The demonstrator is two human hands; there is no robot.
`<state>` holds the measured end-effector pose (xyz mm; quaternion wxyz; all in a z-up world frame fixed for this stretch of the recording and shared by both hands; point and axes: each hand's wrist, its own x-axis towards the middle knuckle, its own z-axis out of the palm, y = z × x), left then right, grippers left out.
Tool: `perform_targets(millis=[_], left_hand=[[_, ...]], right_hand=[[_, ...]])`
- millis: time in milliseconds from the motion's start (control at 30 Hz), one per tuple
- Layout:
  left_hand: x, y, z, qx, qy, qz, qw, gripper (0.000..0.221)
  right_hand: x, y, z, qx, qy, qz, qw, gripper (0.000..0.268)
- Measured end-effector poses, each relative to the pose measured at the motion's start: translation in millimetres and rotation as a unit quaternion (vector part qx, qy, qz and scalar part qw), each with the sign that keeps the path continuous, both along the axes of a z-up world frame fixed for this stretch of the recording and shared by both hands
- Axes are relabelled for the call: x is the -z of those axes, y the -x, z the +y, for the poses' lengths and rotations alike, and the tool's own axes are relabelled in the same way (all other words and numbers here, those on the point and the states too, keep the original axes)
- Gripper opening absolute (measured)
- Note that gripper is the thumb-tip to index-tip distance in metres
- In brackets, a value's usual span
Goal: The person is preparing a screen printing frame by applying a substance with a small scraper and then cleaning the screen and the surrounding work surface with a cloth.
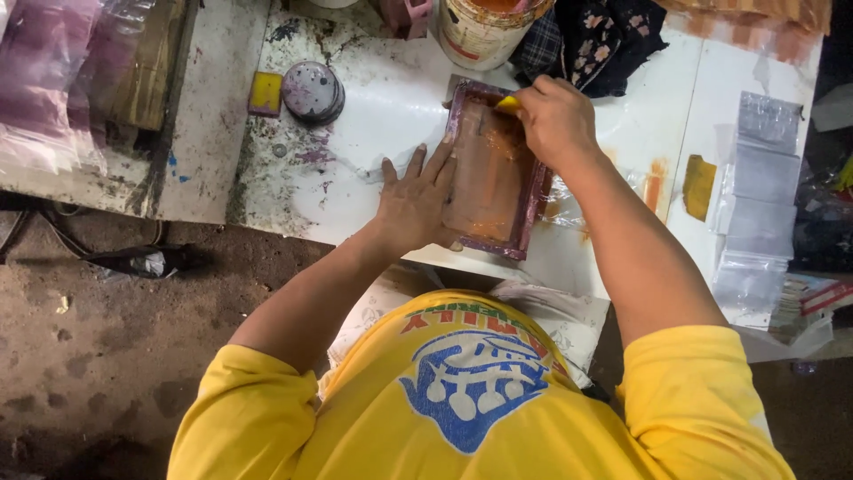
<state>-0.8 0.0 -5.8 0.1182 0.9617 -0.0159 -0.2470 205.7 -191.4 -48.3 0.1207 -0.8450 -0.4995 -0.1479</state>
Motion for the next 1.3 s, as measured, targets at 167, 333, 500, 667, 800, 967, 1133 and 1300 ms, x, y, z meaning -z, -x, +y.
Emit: perform_targets(millis=[167, 333, 500, 667, 800, 967, 1133, 1300], left_hand=[[-4, -1, 0, 0.000, -0.001, 0.011, 1.000, 0.133], [-16, 2, -2, -0.006, -0.006, 0.026, 1.000, 0.135], [-17, 7, -2, 0.006, -0.009, -0.027, 1.000, 0.120], [-13, 5, -1, 0.006, -0.005, -0.024, 1.000, 0.123], [-19, 5, -2, 0.010, -0.015, -0.018, 1.000, 0.124], [-20, 7, -2, 0.010, -0.007, -0.013, 1.000, 0.122], [-20, 6, -2, 0.000, 0.011, 0.000, 1.000, 0.122], [-21, 4, -1, 0.000, 0.011, 0.005, 1.000, 0.123]], right_hand=[[20, -7, 1, -0.005, 0.012, 0.017, 1.000, 0.002], [30, 25, -6, -0.018, 0.028, 0.062, 0.998, 0.023], [46, 57, -30, -0.070, -0.013, 0.077, 0.994, 0.025], [36, 108, -41, -0.083, 0.008, 0.081, 0.993, 0.022], [29, 136, -46, -0.073, 0.022, 0.062, 0.995, 0.019], [40, 129, -53, -0.032, 0.029, 0.132, 0.990, 0.017], [-24, 119, -28, 0.124, 0.026, 0.382, 0.915, 0.016], [-8, 61, -20, 0.241, -0.034, 0.394, 0.886, 0.019]])
